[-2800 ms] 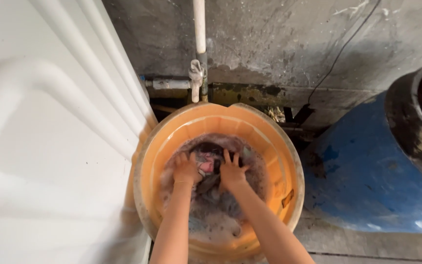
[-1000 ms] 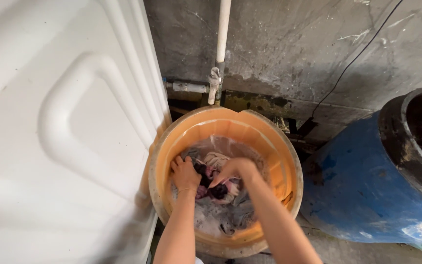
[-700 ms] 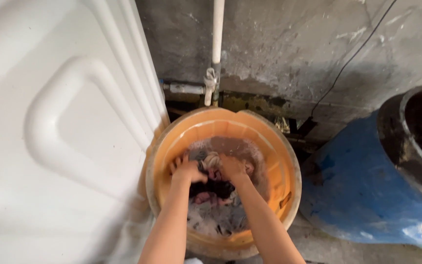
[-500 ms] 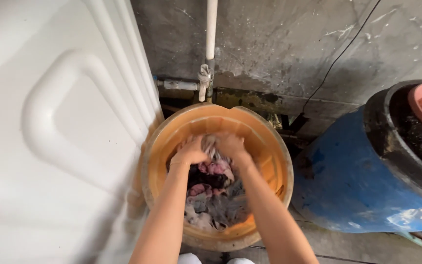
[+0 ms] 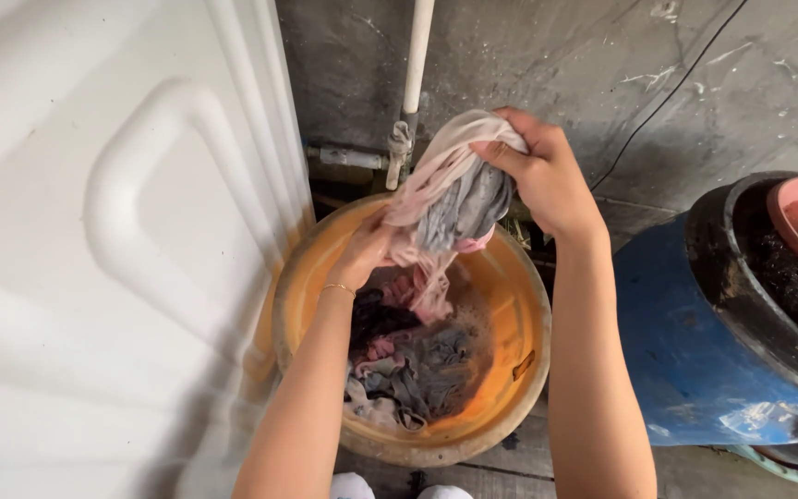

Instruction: Washing clothes by hand using a plastic wash bucket and soap water.

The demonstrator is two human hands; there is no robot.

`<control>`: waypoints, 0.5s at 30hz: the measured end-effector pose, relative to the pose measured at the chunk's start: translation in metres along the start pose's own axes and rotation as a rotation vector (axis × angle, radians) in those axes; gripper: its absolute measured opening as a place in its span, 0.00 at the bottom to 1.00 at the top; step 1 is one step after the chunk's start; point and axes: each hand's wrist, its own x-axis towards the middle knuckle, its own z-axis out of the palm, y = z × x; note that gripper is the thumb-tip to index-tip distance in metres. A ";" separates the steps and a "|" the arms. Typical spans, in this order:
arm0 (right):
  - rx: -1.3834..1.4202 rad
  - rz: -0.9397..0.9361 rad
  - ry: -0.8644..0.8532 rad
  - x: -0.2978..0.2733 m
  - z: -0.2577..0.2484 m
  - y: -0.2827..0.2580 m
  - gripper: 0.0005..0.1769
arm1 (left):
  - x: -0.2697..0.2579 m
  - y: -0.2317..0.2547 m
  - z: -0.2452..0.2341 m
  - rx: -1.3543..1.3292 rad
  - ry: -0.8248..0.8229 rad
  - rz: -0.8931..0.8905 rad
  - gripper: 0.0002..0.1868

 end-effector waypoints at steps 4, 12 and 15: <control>-0.012 0.212 0.007 0.002 0.010 0.037 0.21 | -0.025 0.007 0.010 -0.002 0.170 -0.256 0.28; -0.584 0.605 -0.170 -0.040 0.004 0.388 0.32 | -0.034 -0.064 -0.012 0.357 0.521 -0.196 0.30; -0.418 0.810 0.013 -0.084 0.080 0.229 0.47 | -0.049 -0.087 0.020 0.804 0.594 -0.056 0.37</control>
